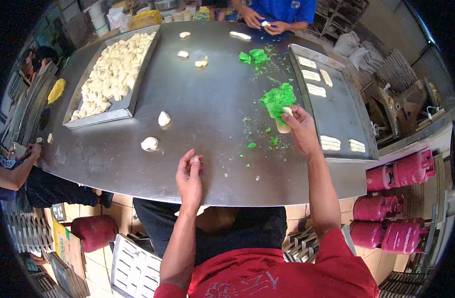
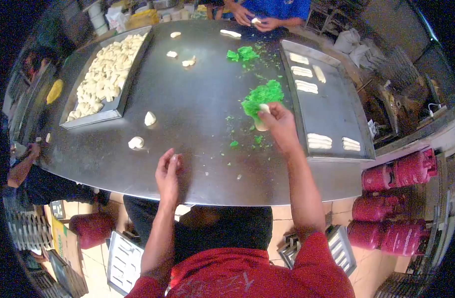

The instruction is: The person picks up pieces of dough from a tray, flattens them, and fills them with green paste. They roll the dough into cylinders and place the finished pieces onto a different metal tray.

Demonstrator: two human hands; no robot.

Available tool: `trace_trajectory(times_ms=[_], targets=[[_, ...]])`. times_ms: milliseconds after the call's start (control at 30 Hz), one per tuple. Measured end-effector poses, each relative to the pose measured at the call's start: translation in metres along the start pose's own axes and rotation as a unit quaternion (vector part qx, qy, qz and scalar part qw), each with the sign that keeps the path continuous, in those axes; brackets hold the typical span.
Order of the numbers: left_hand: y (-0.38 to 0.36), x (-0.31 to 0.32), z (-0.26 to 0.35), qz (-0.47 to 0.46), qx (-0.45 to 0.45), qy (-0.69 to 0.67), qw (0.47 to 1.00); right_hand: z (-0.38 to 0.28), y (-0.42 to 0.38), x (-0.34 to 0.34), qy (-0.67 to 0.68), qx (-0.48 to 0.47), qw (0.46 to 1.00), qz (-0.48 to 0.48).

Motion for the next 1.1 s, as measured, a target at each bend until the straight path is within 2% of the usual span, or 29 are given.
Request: trace_trajectory(times_ms=[133,200,333,433,533,600,633,767,833,900,967,1033,1100], targets=[[-0.005,0.009,0.001,-0.01,0.001,0.006,1.0,0.01,-0.003,-0.023,-0.088,0.026,0.994,0.054],[-0.005,0.01,0.002,-0.016,0.01,0.005,1.0,0.019,-0.001,-0.031,0.037,0.027,0.995,0.091],[-0.005,0.003,-0.001,-0.009,-0.006,0.003,1.0,0.022,-0.003,-0.035,0.073,0.045,0.993,0.08],[-0.006,0.001,-0.002,-0.011,-0.011,0.009,1.0,0.022,-0.009,-0.036,0.031,0.053,0.993,0.104],[-0.006,0.002,-0.001,-0.016,-0.01,0.005,1.0,0.03,-0.011,-0.04,0.036,0.023,0.993,0.109],[-0.006,0.003,-0.002,-0.018,-0.009,0.005,1.0,0.034,-0.011,-0.043,0.152,0.038,0.981,0.117],[-0.006,0.003,-0.003,-0.018,-0.014,0.001,1.0,0.036,-0.012,-0.043,0.151,0.039,0.981,0.118],[-0.009,0.008,-0.001,-0.017,-0.041,0.003,0.999,0.024,-0.024,-0.029,0.208,0.035,0.973,0.093],[-0.012,0.02,0.004,-0.029,-0.028,0.023,0.999,0.019,-0.035,-0.01,0.223,0.028,0.971,0.082],[-0.015,0.033,0.004,-0.088,-0.005,0.05,0.995,0.022,-0.046,0.014,0.113,0.061,0.991,0.046],[-0.02,0.051,0.009,-0.127,0.001,0.025,0.992,0.018,-0.06,0.044,0.101,0.057,0.993,0.009],[-0.022,0.063,0.011,-0.12,0.011,0.021,0.993,0.019,-0.07,0.068,0.091,0.051,0.994,-0.027],[-0.022,0.071,0.011,-0.114,0.022,0.015,0.993,0.019,-0.076,0.088,0.095,-0.011,0.99,-0.104]])
Point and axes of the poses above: each hand's wrist, its own y-axis towards the middle knuckle, its own x-axis out of the palm, z = x × y, the point moved 3 cm from there along y, towards the middle knuckle, and after that the axes turned 10 degrees about -y, right-handed, at the moved point
